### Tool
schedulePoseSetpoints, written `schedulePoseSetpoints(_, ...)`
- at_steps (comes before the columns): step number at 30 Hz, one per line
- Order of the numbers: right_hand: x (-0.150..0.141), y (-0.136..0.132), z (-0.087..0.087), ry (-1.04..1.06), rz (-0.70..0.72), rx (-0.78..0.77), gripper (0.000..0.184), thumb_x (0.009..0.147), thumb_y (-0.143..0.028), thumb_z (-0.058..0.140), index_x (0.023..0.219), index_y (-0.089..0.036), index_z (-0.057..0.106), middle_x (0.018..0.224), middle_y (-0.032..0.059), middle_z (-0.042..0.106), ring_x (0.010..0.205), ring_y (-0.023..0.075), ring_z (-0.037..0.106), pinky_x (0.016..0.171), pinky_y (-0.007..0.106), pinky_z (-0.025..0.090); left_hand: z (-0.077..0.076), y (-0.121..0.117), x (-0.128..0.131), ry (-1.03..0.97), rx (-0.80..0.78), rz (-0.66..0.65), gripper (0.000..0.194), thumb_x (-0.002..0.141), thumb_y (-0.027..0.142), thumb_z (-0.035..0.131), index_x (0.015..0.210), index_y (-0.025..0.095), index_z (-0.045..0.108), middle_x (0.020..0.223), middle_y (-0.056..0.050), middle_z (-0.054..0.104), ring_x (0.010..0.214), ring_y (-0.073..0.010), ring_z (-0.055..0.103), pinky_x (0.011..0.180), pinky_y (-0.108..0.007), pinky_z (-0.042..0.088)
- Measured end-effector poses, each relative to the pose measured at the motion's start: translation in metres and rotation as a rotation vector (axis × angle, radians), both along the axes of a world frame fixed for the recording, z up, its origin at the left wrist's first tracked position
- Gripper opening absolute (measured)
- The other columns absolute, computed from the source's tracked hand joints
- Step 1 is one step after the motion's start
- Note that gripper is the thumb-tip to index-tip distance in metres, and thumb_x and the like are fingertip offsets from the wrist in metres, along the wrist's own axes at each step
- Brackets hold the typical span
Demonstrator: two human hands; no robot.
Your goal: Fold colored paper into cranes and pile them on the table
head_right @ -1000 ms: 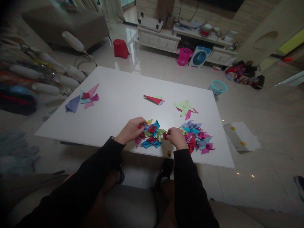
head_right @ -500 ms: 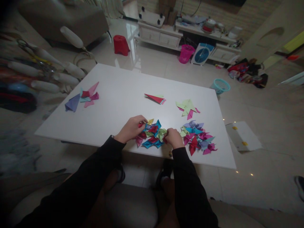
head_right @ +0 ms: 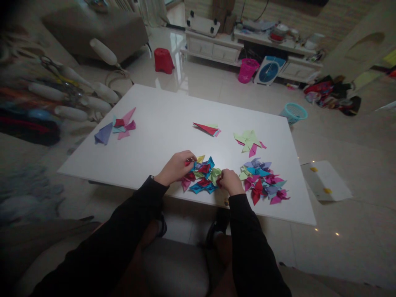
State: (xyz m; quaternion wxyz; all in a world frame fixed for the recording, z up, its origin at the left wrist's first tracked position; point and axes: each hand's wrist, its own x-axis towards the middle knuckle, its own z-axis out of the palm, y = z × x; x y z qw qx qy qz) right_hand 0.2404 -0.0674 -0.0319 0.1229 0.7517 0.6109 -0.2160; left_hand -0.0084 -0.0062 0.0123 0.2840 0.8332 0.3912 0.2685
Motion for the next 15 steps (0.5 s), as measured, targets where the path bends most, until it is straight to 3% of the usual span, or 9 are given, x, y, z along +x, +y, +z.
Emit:
schedulePoseSetpoints(10, -0.006, 0.003, 0.002, 0.032, 0.026, 0.04, 0.012, 0.078, -0.017, 0.066, 0.088, -0.018, 0.073, 0.092, 0.0115, 0.075, 0.088, 0.0241, 0.07, 0.066, 0.028, 0.037, 0.004, -0.002, 0.0, 0.036, -0.024, 0.0, 0.017, 0.086, 0.008, 0.056, 0.089, 0.02, 0.068, 0.094, -0.006, 0.071, 0.09, -0.0202, 0.067, 0.085, -0.034, 0.053)
schedulePoseSetpoints(15, -0.013, 0.007, 0.013, 0.055, 0.027, 0.098, 0.012, 0.084, -0.026, 0.064, 0.087, -0.019, 0.073, 0.088, 0.0111, 0.075, 0.085, 0.023, 0.069, 0.068, 0.028, 0.038, 0.001, 0.01, -0.009, -0.025, -0.052, 0.115, 0.013, 0.085, 0.011, 0.058, 0.09, 0.019, 0.068, 0.094, -0.006, 0.072, 0.084, -0.0186, 0.068, 0.082, -0.034, 0.055)
